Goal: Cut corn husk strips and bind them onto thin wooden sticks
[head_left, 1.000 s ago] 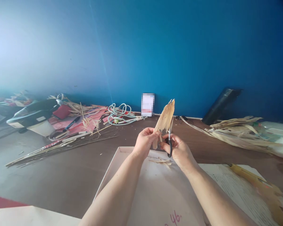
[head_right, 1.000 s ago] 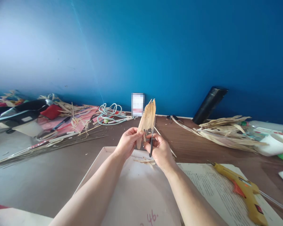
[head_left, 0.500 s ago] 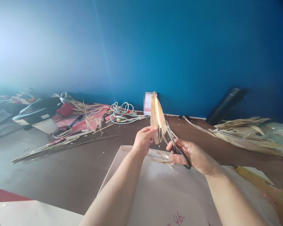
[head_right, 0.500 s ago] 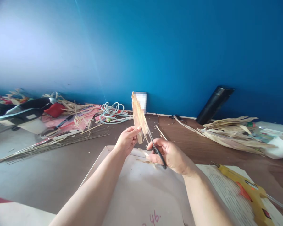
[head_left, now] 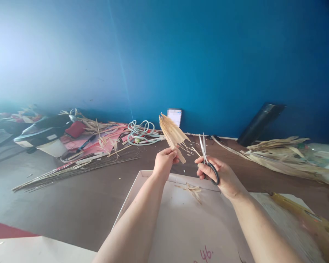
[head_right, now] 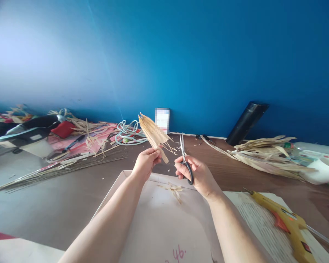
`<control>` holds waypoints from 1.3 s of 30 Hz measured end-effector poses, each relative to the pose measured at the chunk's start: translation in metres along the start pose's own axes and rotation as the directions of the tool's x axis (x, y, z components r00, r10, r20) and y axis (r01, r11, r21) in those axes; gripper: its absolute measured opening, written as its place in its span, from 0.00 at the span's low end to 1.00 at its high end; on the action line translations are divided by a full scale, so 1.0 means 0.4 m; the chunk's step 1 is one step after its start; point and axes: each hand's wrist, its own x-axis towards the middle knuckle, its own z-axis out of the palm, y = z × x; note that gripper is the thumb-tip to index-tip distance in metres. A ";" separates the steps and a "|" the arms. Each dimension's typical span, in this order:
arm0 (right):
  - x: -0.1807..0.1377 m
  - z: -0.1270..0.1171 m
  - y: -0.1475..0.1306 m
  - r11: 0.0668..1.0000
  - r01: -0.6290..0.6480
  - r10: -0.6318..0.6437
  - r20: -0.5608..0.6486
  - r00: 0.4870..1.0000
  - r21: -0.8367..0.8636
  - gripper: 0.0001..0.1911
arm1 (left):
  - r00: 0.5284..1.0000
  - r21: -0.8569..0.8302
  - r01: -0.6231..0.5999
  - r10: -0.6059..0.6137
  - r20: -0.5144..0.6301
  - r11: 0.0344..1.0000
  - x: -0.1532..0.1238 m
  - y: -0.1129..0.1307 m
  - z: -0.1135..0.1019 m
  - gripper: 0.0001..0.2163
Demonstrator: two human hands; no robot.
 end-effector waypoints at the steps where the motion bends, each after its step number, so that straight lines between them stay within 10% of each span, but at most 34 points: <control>1: -0.001 0.004 -0.001 1.000 0.003 -0.003 0.021 1.000 0.000 0.17 | 1.000 0.005 -0.014 0.014 -0.004 1.000 0.002 0.000 -0.002 0.14; 18: -0.001 0.044 0.028 0.993 -0.107 0.090 0.264 0.960 0.051 0.14 | 0.957 0.103 -0.164 0.184 -0.224 0.981 0.016 0.003 -0.020 0.15; 39: 0.003 0.071 0.028 0.986 -0.137 0.113 0.232 0.966 0.090 0.14 | 0.935 0.107 -0.240 0.259 -0.243 0.965 -0.007 0.024 0.011 0.09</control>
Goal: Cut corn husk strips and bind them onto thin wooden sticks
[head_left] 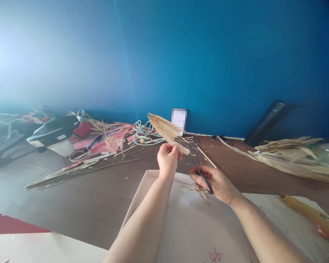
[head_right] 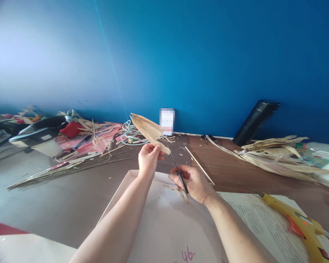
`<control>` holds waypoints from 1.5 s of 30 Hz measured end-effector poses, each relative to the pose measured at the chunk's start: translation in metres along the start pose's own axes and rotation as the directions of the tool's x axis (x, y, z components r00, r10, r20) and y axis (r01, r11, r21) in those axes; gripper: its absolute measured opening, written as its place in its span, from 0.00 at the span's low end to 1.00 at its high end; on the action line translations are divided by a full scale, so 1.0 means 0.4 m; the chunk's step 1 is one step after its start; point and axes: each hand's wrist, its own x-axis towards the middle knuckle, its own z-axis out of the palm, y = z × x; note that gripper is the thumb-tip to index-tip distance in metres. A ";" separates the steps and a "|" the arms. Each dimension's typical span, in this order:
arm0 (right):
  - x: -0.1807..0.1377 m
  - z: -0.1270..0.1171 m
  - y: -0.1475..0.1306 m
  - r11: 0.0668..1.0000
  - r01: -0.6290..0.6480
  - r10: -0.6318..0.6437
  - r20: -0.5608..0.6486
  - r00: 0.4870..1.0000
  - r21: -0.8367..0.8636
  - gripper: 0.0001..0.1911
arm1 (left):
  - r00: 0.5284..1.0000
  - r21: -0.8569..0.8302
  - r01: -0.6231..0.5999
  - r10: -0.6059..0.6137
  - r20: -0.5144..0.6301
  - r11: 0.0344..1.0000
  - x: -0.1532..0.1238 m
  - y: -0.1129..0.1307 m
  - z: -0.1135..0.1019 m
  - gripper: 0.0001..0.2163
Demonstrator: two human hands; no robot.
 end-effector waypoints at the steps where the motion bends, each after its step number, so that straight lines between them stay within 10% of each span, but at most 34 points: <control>1: 0.000 0.000 0.000 1.000 0.000 0.000 -0.003 1.000 0.001 0.14 | 1.000 0.003 -0.001 0.001 0.004 1.000 -0.001 0.001 0.000 0.09; 31: -0.014 -0.085 -0.026 0.986 0.081 -0.109 -0.200 0.974 -0.144 0.20 | 0.999 0.183 0.030 -0.027 -0.018 0.983 0.015 -0.017 -0.013 0.10; 45: -0.007 -0.244 0.032 0.680 -0.431 -0.132 -0.678 0.723 -0.593 0.29 | 0.993 0.473 -0.068 0.015 0.116 0.879 0.010 -0.042 -0.015 0.07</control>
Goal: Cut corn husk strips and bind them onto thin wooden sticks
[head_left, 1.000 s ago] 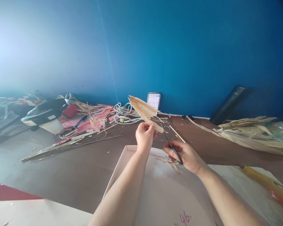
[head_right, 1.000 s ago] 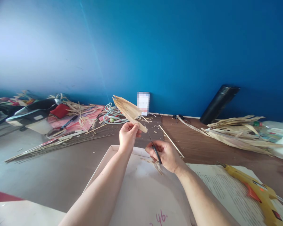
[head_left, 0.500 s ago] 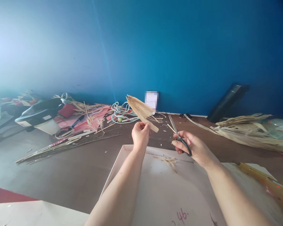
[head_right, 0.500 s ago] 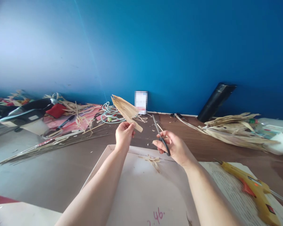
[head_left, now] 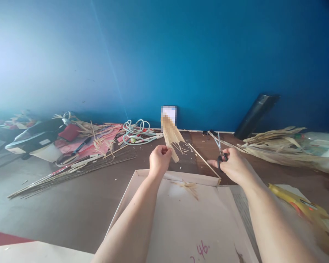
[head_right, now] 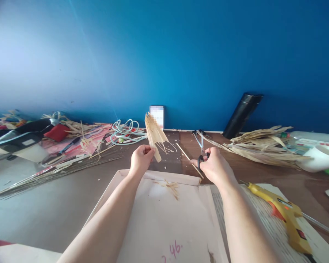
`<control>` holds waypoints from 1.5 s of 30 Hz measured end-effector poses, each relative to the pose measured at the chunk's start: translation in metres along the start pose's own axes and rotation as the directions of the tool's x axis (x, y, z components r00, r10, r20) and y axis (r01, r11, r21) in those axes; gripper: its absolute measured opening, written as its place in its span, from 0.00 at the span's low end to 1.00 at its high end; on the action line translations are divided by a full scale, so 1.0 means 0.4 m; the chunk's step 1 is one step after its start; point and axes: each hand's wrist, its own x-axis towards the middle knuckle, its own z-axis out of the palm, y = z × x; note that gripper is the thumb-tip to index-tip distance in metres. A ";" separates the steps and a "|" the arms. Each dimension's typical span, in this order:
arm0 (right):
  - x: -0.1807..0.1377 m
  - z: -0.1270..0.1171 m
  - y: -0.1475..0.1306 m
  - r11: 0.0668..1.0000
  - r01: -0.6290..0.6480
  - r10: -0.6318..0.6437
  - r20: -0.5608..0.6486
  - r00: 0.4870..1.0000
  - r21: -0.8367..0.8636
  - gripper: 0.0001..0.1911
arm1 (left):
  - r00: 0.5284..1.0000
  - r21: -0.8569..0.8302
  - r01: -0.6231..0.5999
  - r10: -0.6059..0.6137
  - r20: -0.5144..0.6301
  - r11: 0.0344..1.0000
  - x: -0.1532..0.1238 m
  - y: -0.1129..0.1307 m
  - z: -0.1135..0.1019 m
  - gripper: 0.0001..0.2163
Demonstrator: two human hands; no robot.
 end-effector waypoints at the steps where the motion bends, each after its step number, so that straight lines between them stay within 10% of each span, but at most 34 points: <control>1: 0.004 0.002 0.006 1.000 -0.005 0.005 0.006 1.000 -0.019 0.29 | 1.000 0.002 0.002 -0.002 0.006 1.000 -0.001 0.001 0.000 0.07; 26: 0.011 -0.003 0.021 0.968 -0.069 0.082 0.044 0.996 -0.243 0.18 | 0.997 -0.149 -0.062 0.055 -0.052 0.987 -0.024 0.036 0.000 0.09; 33: -0.033 -0.020 -0.033 0.959 0.086 -0.103 0.052 0.993 0.270 0.21 | 0.992 -0.236 -0.127 0.120 -0.044 0.964 -0.035 0.050 0.001 0.09; 39: -0.109 -0.070 -0.087 0.826 -0.021 -0.386 0.593 0.707 0.563 0.26 | 0.956 -0.234 -0.131 0.060 -0.288 0.963 -0.010 0.038 -0.015 0.09; 45: -0.114 -0.043 -0.090 0.887 0.014 -0.360 0.673 0.646 0.461 0.24 | 0.936 -0.298 -0.101 -0.010 -0.351 0.949 0.006 0.036 -0.023 0.09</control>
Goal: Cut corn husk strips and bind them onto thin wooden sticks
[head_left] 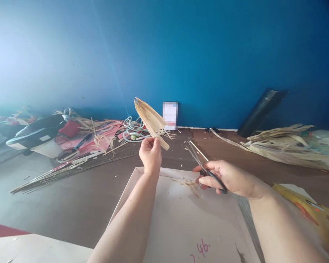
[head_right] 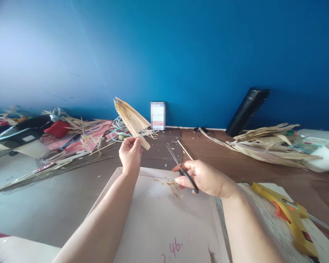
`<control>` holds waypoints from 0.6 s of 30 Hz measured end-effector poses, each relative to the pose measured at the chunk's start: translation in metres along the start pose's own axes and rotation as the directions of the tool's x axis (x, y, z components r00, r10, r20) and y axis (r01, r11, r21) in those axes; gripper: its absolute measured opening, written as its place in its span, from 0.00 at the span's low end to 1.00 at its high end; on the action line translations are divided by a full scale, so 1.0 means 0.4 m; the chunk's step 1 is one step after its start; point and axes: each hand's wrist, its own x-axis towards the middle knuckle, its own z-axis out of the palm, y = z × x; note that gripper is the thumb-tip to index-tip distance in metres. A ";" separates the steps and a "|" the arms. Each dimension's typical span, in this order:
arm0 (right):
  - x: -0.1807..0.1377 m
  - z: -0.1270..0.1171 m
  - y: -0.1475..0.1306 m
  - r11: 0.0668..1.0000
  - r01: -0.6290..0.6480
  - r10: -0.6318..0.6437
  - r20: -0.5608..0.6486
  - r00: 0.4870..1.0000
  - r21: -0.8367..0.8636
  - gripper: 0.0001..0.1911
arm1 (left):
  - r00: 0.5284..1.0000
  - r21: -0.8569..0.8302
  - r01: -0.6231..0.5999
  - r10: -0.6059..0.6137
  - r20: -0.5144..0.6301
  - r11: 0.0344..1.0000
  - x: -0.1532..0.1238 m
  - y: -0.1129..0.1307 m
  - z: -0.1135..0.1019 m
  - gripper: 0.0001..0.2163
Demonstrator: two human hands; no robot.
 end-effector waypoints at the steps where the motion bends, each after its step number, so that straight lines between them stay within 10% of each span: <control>1: 0.005 0.005 0.002 1.000 -0.006 0.006 0.016 1.000 -0.014 0.23 | 1.000 0.001 0.002 -0.002 0.009 1.000 0.000 0.000 0.000 0.09; 18: 0.014 0.017 -0.004 0.996 -0.016 0.020 0.044 0.999 -0.085 0.19 | 0.997 -0.041 0.002 0.001 0.072 0.999 -0.005 0.002 0.001 0.10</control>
